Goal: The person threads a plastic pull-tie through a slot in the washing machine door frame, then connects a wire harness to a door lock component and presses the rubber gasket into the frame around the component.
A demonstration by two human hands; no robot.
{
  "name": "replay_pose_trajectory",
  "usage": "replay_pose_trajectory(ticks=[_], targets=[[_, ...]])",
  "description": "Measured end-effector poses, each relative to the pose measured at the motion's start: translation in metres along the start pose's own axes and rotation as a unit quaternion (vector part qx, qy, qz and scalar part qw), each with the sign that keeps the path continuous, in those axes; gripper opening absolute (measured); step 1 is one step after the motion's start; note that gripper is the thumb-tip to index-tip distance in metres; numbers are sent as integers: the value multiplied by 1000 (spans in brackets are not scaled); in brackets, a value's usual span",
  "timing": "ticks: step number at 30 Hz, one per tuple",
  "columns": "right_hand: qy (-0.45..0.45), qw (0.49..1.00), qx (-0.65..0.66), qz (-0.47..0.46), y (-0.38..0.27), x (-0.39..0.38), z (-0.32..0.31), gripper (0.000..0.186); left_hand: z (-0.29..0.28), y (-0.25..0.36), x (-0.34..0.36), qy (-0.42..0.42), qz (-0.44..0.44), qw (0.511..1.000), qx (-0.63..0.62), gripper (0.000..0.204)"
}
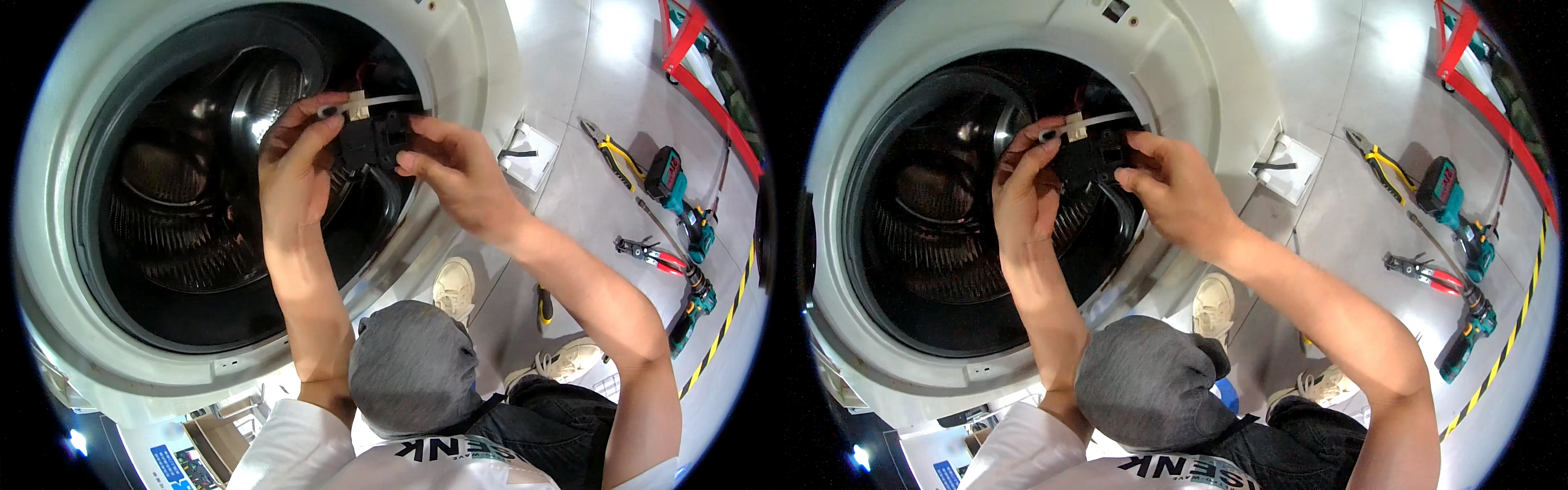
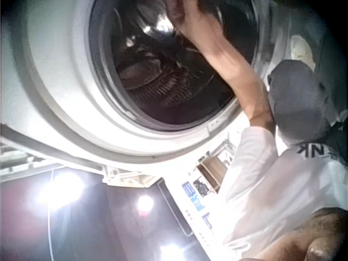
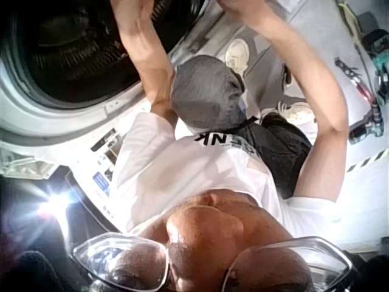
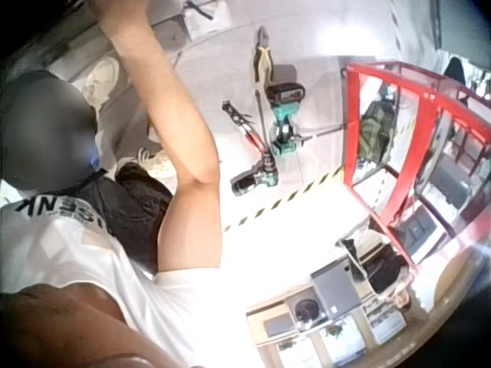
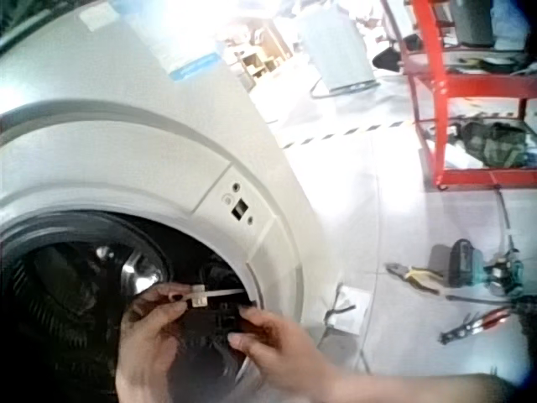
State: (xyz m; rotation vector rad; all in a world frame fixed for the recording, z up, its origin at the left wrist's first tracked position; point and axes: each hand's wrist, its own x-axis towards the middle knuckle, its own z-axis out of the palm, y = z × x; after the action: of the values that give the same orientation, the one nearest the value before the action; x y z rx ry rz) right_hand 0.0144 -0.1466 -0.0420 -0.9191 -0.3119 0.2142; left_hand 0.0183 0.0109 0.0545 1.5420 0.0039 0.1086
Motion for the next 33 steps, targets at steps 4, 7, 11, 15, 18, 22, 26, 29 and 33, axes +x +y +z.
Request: replay_pose_trajectory(ticks=[4, 7, 11, 15, 18, 22, 26, 29, 33], targets=[[109, 993, -47, -12, 9, -1, 0, 30, 3, 4, -4, -25, -7, 997, 73, 21], [133, 981, -137, -33, -2, -7, 11, 28, 5, 5, -13, 6, 33, 990, 135, 19], [157, 976, -146, -42, -9, -8, 9, 27, 16, 3, -9, 19, 34, 984, 176, 19], [159, 971, -165, -70, -10, -8, 11, 27, 13, -9, -8, 39, 92, 977, 191, 14], [155, 966, -185, -91, -11, -11, 10, 26, 22, -14, -13, 76, 103, 973, 193, 14], [148, 963, -194, -117, -5, -11, 13, 29, 20, -22, -15, 106, 128, 958, 232, 11], [115, 937, -307, -123, -13, -13, 9, 28, 22, -23, -14, 111, 139, 955, 238, 9], [113, 907, -374, -158, -15, -11, 3, 21, 21, -20, -13, 110, 155, 952, 242, 11], [109, 880, -425, -181, -19, -10, -6, 15, 20, -19, -17, 108, 150, 944, 273, 13]])
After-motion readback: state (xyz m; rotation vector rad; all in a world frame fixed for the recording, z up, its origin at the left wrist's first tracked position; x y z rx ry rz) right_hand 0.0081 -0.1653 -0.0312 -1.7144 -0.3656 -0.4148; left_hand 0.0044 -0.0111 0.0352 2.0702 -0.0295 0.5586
